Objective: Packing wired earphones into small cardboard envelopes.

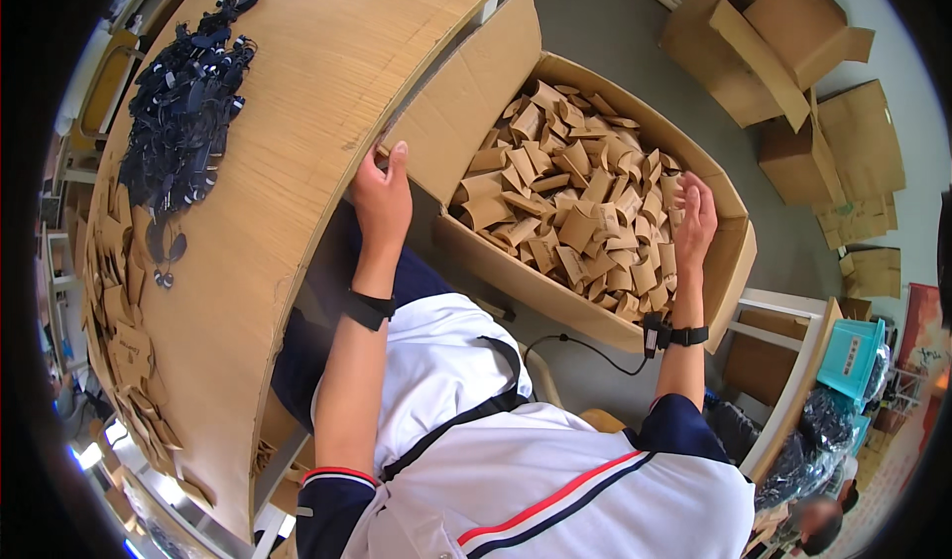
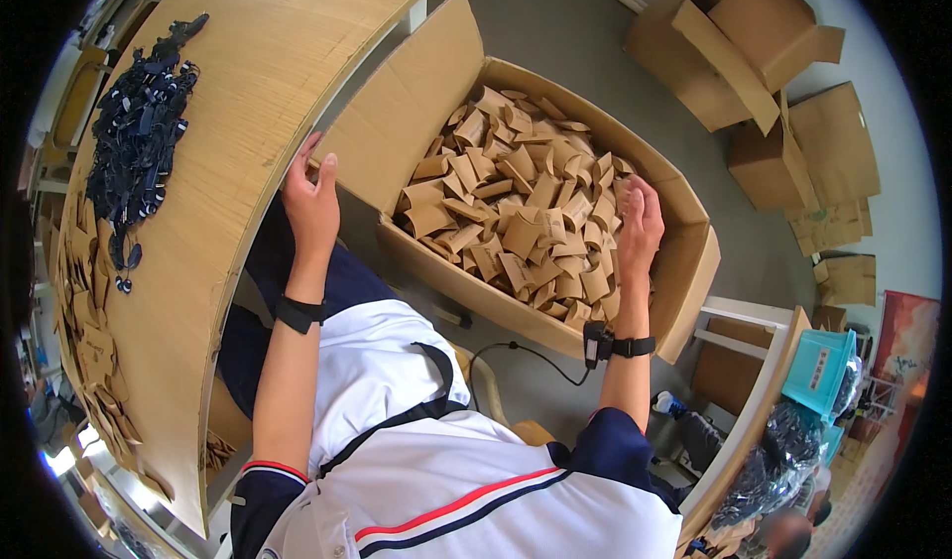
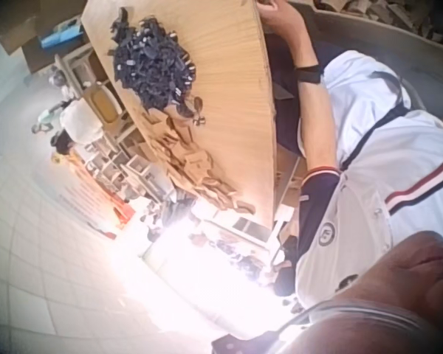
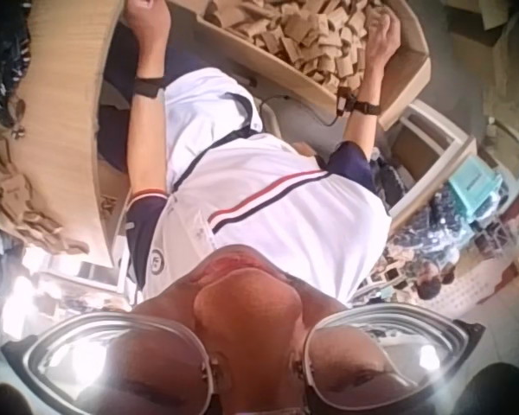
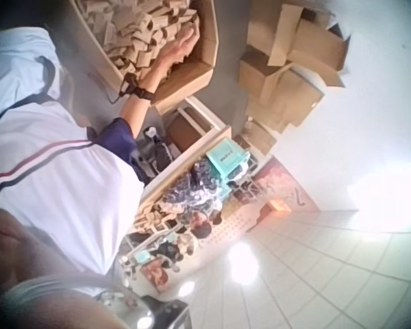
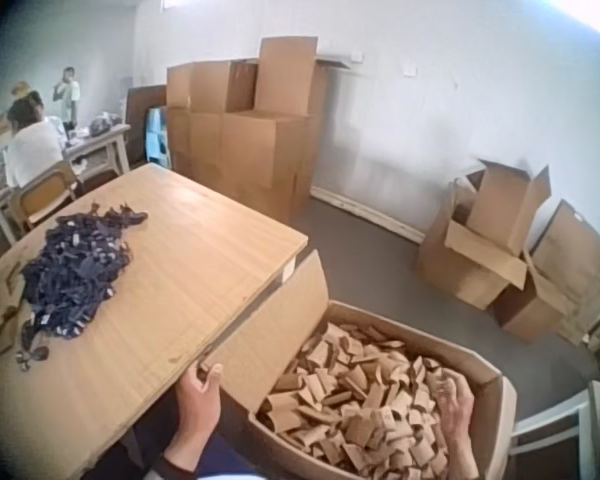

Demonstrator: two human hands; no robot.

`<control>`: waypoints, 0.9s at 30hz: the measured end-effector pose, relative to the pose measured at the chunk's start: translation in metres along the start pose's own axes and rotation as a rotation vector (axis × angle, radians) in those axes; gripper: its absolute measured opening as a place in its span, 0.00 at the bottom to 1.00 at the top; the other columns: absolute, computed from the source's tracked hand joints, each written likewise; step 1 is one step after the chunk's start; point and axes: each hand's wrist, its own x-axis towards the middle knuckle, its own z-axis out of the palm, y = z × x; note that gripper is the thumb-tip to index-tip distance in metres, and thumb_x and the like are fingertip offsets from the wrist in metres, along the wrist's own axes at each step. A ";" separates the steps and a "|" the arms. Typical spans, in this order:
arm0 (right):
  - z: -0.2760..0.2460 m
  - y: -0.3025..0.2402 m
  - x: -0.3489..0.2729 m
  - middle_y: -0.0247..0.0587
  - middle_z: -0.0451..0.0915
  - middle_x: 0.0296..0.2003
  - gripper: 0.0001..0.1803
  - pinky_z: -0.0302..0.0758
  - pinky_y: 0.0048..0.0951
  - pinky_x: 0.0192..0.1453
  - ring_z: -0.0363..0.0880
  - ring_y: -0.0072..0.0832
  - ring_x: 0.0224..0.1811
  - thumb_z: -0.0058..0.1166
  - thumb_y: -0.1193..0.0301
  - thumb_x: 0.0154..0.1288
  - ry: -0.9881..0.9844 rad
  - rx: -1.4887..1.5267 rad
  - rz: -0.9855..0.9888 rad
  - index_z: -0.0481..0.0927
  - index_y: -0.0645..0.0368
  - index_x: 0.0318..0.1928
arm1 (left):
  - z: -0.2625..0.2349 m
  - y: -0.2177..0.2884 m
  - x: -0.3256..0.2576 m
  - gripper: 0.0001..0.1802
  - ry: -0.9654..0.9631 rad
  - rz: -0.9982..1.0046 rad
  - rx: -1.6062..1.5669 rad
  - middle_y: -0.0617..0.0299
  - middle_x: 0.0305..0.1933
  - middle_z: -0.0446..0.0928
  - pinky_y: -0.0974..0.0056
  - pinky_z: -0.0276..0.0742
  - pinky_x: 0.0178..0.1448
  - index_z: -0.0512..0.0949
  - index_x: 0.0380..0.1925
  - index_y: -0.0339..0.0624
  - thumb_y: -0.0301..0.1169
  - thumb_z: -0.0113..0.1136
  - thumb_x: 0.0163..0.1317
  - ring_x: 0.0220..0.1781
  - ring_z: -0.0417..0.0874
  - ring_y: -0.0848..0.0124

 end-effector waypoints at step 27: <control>0.133 -0.246 -0.120 0.47 0.82 0.44 0.26 0.74 0.41 0.56 0.80 0.45 0.48 0.63 0.68 0.58 -1.557 -0.184 -0.862 0.75 0.60 0.57 | -0.153 0.115 -0.083 0.29 -0.540 -0.047 -0.140 0.48 0.60 0.74 0.58 0.71 0.65 0.62 0.62 0.33 0.25 0.59 0.63 0.60 0.78 0.58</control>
